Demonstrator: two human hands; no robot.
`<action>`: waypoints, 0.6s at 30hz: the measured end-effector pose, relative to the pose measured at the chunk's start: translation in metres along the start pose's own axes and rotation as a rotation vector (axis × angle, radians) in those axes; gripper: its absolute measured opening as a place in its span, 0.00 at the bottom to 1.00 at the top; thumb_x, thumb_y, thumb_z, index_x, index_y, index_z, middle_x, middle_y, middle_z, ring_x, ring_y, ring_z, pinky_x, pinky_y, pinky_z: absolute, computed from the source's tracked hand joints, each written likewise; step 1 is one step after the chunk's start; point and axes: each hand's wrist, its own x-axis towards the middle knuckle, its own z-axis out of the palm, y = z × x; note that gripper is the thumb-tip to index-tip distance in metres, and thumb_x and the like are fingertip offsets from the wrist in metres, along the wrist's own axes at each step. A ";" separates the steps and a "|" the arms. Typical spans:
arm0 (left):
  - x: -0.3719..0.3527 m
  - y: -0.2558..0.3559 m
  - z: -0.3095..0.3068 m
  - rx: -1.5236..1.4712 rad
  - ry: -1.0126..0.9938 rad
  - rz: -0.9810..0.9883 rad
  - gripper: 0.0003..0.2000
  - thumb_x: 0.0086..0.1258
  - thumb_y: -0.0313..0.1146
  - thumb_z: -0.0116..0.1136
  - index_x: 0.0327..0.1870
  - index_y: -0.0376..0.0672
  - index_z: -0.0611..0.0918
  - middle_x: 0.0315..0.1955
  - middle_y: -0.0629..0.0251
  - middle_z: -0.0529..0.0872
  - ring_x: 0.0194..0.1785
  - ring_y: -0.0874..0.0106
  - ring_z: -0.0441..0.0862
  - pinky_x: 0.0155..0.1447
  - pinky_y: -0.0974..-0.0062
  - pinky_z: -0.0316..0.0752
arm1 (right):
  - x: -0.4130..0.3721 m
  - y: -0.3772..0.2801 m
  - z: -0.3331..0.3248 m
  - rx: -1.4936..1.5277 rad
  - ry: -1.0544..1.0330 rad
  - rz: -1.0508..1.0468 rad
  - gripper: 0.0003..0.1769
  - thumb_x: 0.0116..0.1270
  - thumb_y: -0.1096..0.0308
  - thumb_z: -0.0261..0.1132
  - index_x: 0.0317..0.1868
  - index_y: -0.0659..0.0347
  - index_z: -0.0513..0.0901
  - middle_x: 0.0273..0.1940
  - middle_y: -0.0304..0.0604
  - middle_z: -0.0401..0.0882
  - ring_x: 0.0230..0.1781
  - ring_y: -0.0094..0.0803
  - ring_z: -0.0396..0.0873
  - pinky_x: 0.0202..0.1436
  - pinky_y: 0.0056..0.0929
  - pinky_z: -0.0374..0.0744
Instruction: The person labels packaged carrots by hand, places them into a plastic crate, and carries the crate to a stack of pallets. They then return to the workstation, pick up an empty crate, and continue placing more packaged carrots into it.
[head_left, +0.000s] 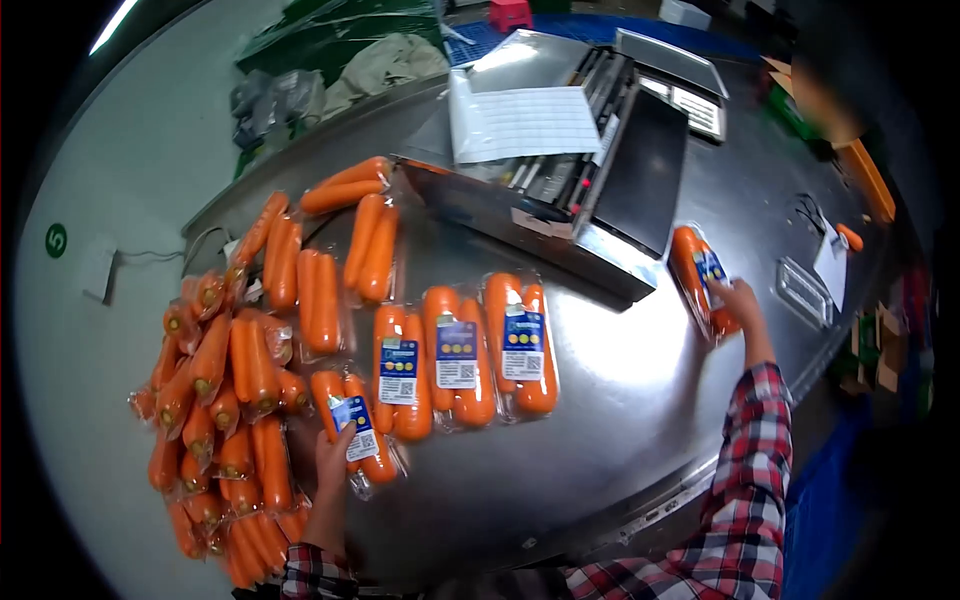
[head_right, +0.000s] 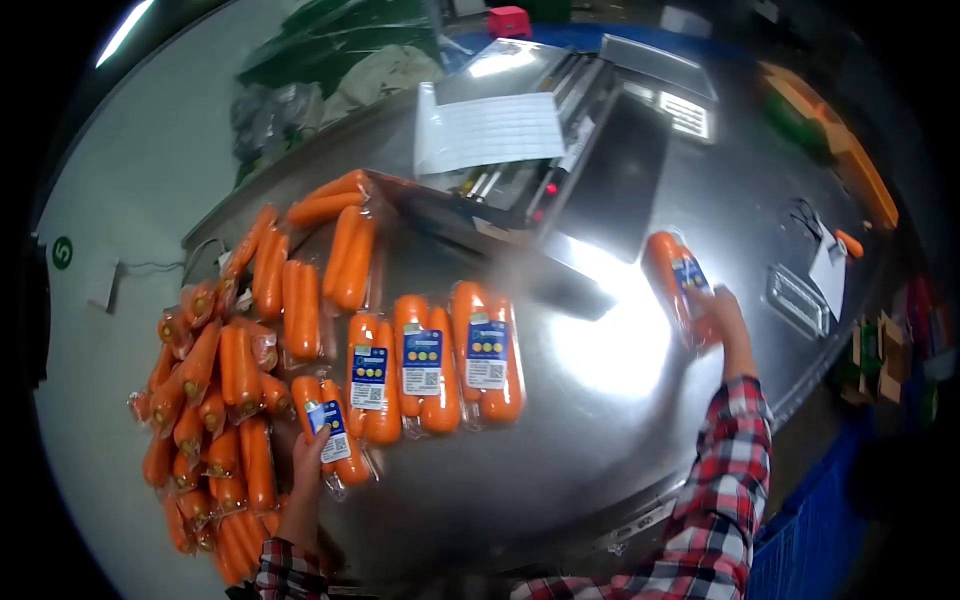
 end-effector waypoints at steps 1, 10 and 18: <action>-0.002 0.001 0.001 -0.012 0.028 -0.019 0.16 0.62 0.33 0.63 0.46 0.35 0.74 0.35 0.61 0.82 0.35 0.74 0.82 0.40 0.77 0.78 | -0.001 0.003 0.004 -0.027 -0.004 0.011 0.39 0.55 0.43 0.65 0.53 0.73 0.74 0.43 0.54 0.80 0.40 0.40 0.80 0.43 0.34 0.77; -0.032 0.004 -0.018 -0.066 0.005 -0.113 0.14 0.62 0.29 0.61 0.45 0.36 0.73 0.37 0.60 0.83 0.35 0.72 0.83 0.40 0.75 0.80 | -0.086 0.070 0.049 0.482 0.130 -0.040 0.25 0.54 0.61 0.68 0.45 0.68 0.70 0.38 0.46 0.75 0.34 0.30 0.77 0.39 0.28 0.78; -0.053 0.090 0.019 -0.099 -0.163 -0.020 0.17 0.59 0.27 0.62 0.48 0.37 0.73 0.37 0.60 0.83 0.38 0.71 0.83 0.42 0.74 0.80 | -0.212 -0.027 0.111 0.967 -0.309 -0.011 0.23 0.52 0.69 0.69 0.45 0.68 0.69 0.39 0.47 0.76 0.37 0.29 0.78 0.41 0.29 0.80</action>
